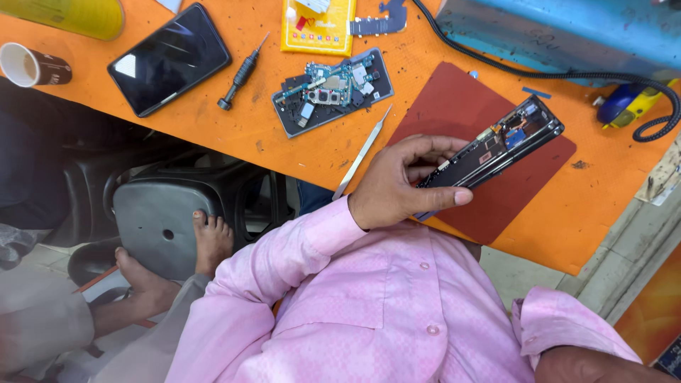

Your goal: The person disassembles a mobile phone by using tweezers and a small tool to lift internal components and disconnect ribbons from the circuit board, eventually removing the main board from the chassis.

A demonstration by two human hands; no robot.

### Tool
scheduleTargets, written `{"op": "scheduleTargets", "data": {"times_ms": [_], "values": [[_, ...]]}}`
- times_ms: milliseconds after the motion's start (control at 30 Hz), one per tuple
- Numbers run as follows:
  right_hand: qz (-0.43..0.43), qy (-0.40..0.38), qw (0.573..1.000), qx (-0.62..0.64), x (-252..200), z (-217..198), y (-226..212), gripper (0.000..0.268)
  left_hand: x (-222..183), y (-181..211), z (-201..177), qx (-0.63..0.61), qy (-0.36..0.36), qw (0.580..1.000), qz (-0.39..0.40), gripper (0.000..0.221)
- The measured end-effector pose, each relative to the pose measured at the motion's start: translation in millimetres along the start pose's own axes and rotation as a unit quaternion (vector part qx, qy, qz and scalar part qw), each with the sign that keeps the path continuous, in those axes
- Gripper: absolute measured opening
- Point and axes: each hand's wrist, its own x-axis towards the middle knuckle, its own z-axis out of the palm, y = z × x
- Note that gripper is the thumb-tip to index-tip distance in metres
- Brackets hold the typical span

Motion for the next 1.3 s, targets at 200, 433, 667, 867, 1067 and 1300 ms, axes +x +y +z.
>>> {"op": "scheduleTargets", "data": {"times_ms": [200,433,667,867,1067,1300], "values": [[0.002,0.023,1.0,-0.011,-12,5,14,0.043,0,0,-1,-0.012,-0.006,1.0,0.0,0.065],[0.011,-0.028,1.0,-0.005,11,14,13,0.05,-3,10,1,0.004,0.022,1.0,0.006,0.067],[0.175,-0.23,0.957,0.0,-36,-10,63,0.064,-4,12,-3,0.494,0.105,0.827,0.246,0.077],[0.195,-0.375,0.902,-0.093,-155,-116,163,0.067,4,-8,1,0.61,0.112,0.739,0.263,0.076],[0.131,-0.426,0.888,-0.112,-190,-145,202,0.059,4,-14,-4,0.615,0.112,0.739,0.251,0.079],[0.364,-0.552,0.749,-0.036,-134,-182,217,0.059,7,-27,-2,0.635,0.145,0.715,0.253,0.084]]}}
